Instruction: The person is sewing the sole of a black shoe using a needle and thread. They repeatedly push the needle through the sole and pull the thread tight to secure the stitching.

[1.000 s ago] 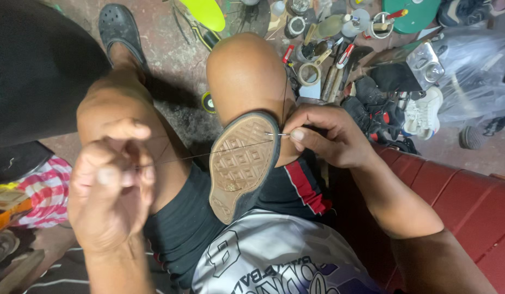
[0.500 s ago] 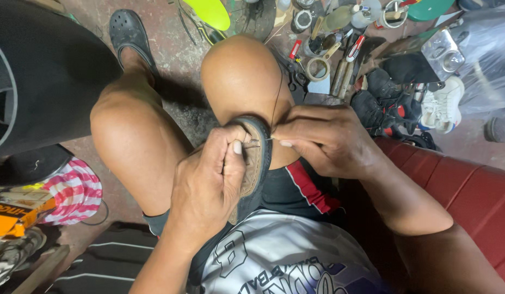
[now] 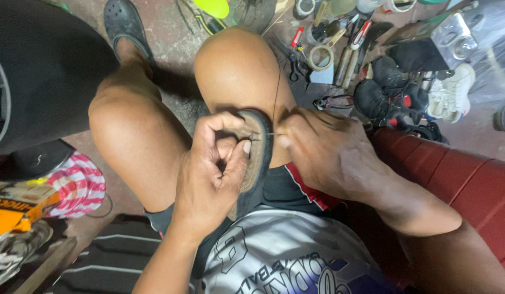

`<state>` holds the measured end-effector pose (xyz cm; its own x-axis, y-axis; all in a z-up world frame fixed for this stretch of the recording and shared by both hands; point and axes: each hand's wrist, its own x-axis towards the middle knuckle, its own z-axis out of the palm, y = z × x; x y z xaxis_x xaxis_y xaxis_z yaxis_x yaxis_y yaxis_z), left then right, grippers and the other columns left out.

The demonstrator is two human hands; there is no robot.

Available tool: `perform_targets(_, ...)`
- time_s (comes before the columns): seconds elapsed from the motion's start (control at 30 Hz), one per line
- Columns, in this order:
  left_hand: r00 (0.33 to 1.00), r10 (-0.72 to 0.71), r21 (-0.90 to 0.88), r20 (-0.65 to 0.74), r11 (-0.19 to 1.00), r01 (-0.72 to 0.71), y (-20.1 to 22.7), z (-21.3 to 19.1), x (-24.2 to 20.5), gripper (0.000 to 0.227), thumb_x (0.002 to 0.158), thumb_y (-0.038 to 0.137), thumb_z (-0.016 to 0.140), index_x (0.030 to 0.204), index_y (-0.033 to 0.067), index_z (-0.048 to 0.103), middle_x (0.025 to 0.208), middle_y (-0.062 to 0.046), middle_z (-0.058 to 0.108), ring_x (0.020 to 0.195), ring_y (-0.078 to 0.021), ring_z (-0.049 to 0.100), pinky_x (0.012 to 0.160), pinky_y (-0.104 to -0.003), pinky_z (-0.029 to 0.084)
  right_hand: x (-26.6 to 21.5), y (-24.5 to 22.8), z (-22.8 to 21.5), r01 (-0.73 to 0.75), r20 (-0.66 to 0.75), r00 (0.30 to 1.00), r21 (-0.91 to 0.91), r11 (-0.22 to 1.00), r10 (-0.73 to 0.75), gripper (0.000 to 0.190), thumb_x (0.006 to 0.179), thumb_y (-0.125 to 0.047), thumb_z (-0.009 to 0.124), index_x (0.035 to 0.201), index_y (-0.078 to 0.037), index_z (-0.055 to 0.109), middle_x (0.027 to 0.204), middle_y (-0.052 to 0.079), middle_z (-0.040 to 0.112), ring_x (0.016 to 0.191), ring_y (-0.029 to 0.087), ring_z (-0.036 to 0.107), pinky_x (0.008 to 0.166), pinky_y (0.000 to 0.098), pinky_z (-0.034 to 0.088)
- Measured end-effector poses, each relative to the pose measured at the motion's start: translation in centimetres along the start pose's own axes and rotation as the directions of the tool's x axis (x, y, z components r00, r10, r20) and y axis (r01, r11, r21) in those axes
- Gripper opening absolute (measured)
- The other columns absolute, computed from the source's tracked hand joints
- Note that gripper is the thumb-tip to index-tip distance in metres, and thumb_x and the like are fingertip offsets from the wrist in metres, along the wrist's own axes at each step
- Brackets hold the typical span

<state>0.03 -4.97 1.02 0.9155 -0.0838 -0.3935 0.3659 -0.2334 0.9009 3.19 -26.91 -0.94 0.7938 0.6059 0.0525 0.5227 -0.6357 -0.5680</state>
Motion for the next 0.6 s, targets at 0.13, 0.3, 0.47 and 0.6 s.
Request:
perform_targets(0.13, 0.995, 0.093, 0.161, -0.034, 0.983, -0.087, -0.3, 0.2, 0.4, 0.042, 0.097, 0.005, 0.064, 0.135, 0.0074, 0.05, 0.057, 0.001, 0.045, 0.047, -0.0082, 0.042, 0.049, -0.027, 0.039, 1.3, 1.0, 0.2, 0.014, -0.04, 0.999, 0.027, 1.0, -0.013, 0.025, 0.094, -0.03, 0.074, 0.085, -0.01, 0.061, 0.083, 0.006, 0.065, 0.07, 0.026, 0.066, 0.06, 0.038, 0.051)
perform_targets(0.3, 0.96, 0.27, 0.248, -0.071, 0.937, -0.245, -0.9, 0.7, 0.5, 0.041, 0.101, 0.005, 0.065, 0.139, 0.0053, 0.051, 0.066, -0.002, 0.046, 0.055, -0.012, 0.05, 0.057, -0.029, 0.046, 1.5, 3.2, 1.8, -0.05, -0.084, 0.995, -0.008, 0.999, 0.05, 0.047, 0.086, -0.049, 0.078, 0.069, -0.01, 0.058, 0.065, 0.006, 0.058, 0.057, 0.027, 0.059, 0.052, 0.0401, 0.045)
perform_targets(0.47, 0.906, 0.392, 0.319, -0.158, 0.889, -0.329, -1.1, 1.4, 0.7, 0.058, 0.083, 0.015, 0.086, 0.132, 0.0065, 0.057, 0.094, -0.01, 0.056, 0.077, -0.0191, 0.059, 0.064, -0.03, 0.05, 1.0, 5.4, 2.7, -0.042, -0.11, 0.993, 0.03, 0.999, 0.045, 0.059, 0.08, -0.059, 0.076, 0.061, -0.009, 0.051, 0.056, 0.005, 0.052, 0.049, 0.025, 0.054, 0.046, 0.0397, 0.038)
perform_targets(0.6, 0.822, 0.528, 0.435, -0.213, 0.805, -0.404, -1.5, 1.7, 0.2, 0.071, 0.074, 0.011, 0.094, 0.131, 0.0057, 0.052, 0.134, -0.018, 0.053, 0.121, -0.0343, 0.06, 0.098, -0.042, 0.054, -0.8, 6.8, 1.8, -0.048, -0.088, 0.995, 0.01, 0.999, 0.049, 0.053, 0.1, -0.046, 0.069, 0.066, -0.01, 0.05, 0.062, 0.008, 0.048, 0.055, 0.029, 0.052, 0.053, 0.0415, 0.038)
